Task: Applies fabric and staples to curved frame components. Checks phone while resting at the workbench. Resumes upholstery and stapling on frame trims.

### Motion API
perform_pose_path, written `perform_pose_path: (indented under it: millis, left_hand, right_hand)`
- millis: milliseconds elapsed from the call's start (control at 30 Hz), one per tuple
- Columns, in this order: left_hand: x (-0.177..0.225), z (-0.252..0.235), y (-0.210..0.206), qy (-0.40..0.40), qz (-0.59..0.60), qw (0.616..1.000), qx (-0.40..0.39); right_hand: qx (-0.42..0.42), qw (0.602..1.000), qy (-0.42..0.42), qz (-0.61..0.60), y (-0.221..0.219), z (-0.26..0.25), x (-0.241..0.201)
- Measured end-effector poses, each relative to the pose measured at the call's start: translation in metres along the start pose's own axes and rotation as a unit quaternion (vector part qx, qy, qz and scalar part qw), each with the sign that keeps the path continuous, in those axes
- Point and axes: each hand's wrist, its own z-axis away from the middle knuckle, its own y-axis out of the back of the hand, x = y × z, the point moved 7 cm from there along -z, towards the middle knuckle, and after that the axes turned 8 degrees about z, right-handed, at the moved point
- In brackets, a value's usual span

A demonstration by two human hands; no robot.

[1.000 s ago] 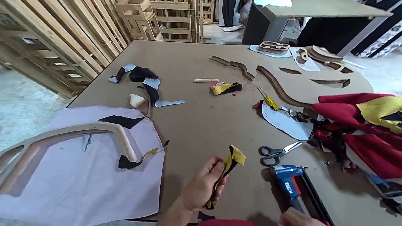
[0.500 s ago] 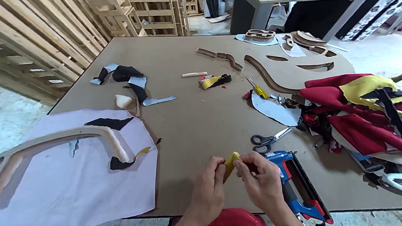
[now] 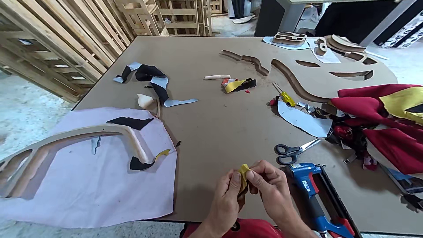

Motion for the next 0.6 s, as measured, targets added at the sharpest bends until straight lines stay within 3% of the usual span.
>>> perform_pose_path:
  millis: [200,400,500,600]
  left_hand:
    - [0.0,-0.002,0.002,0.038,-0.037,0.999,-0.008]
    - [-0.002,0.0,0.004,-0.014,-0.037,0.999,0.02]
    - [0.002,-0.004,0.006,-0.025,-0.038,0.999,0.019]
    - [0.016,-0.008,0.009,-0.068,-0.202,0.977,-0.004]
  right_hand:
    - [-0.03,0.999,-0.028,-0.032,0.0,0.007,0.01]
    - [-0.019,0.999,0.035,0.013,-0.006,0.011,0.004]
    - [-0.031,0.999,0.028,0.019,-0.009,0.005,0.002]
    - [-0.084,0.995,-0.038,0.034,-0.005,-0.002,0.004]
